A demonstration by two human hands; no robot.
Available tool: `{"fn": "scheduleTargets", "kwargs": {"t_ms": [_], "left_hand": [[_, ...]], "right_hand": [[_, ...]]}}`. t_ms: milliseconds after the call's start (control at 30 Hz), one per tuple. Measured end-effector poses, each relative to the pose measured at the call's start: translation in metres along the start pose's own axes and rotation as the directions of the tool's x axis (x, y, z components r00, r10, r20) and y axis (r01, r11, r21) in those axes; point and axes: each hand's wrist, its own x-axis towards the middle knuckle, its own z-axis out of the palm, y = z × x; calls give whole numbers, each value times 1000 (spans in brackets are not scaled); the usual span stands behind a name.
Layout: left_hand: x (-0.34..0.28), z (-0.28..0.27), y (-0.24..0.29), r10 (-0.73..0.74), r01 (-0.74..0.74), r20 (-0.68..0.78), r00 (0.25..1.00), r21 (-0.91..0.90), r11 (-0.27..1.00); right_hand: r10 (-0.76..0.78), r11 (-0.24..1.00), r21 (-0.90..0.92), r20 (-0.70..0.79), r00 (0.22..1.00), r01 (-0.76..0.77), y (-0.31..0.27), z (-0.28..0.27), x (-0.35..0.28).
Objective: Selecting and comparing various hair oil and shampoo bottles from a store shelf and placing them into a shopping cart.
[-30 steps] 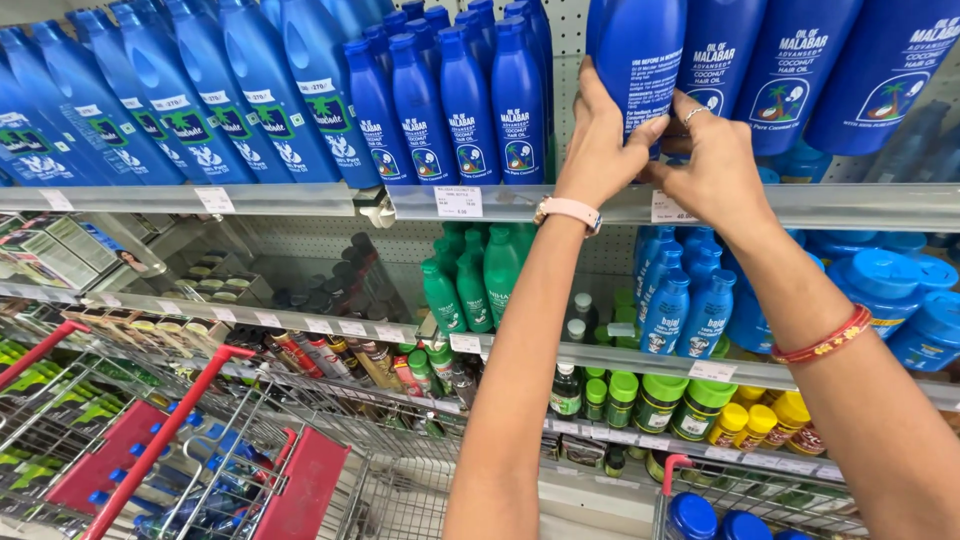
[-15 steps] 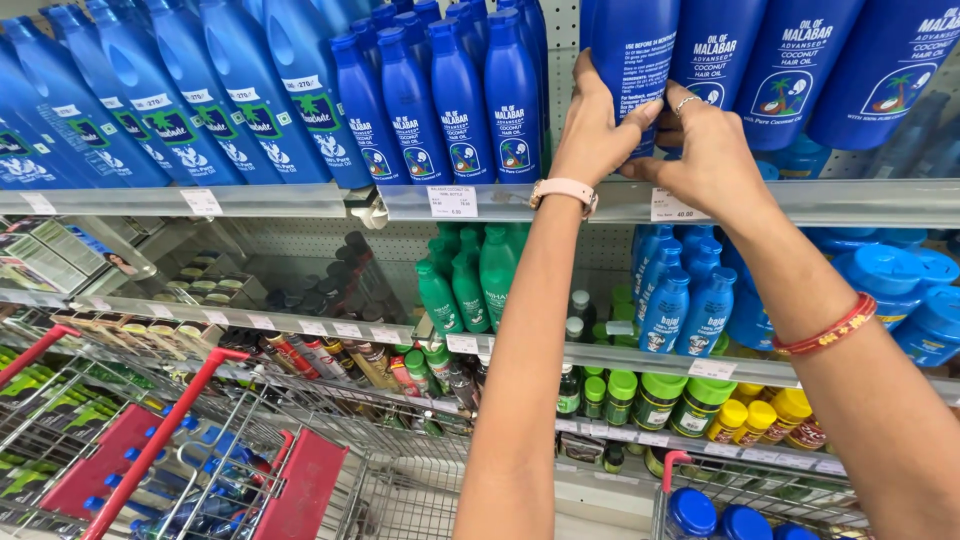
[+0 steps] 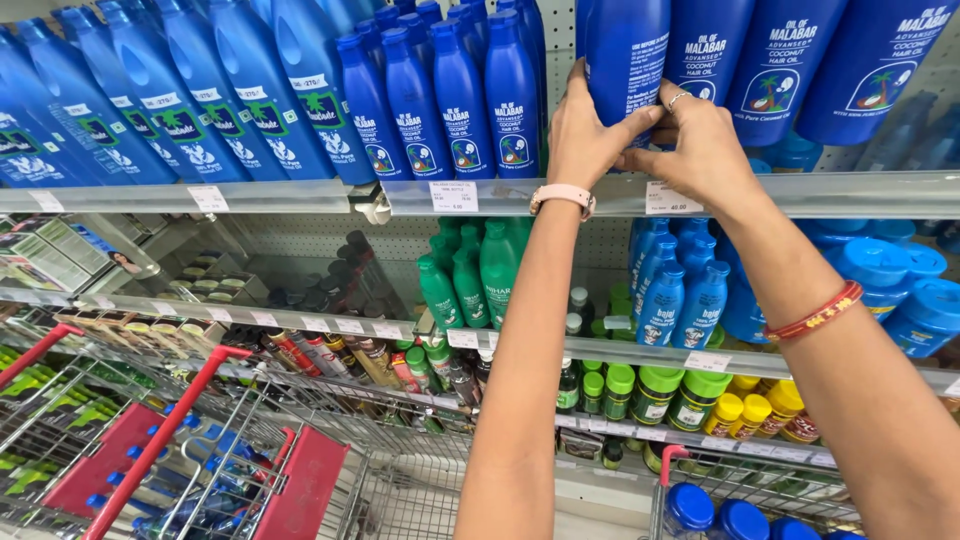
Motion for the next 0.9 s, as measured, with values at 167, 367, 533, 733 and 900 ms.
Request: {"fn": "scheduleTargets", "kwargs": {"t_ms": [167,367,533,733,900], "left_hand": [[0,-3,3,-45,45,0,999,-38,998],[0,-14,19,-132,145,62,989,-296,944],[-1,-17,19,-148,166,81,986,-293,942],[-2,-18,21,-159,156,-6,987,-148,977],[0,-12,16,-236,227,-94,967,-95,969]], "right_hand": [[-31,999,-18,-45,999,30,1,2,-1],[-112,993,10,-213,971,116,-2,10,-2],[-149,965,-248,-256,955,84,-1,18,1],[-180,953,-279,-222,958,115,4,18,4],[-34,999,13,-151,988,36,1,12,3]]}}
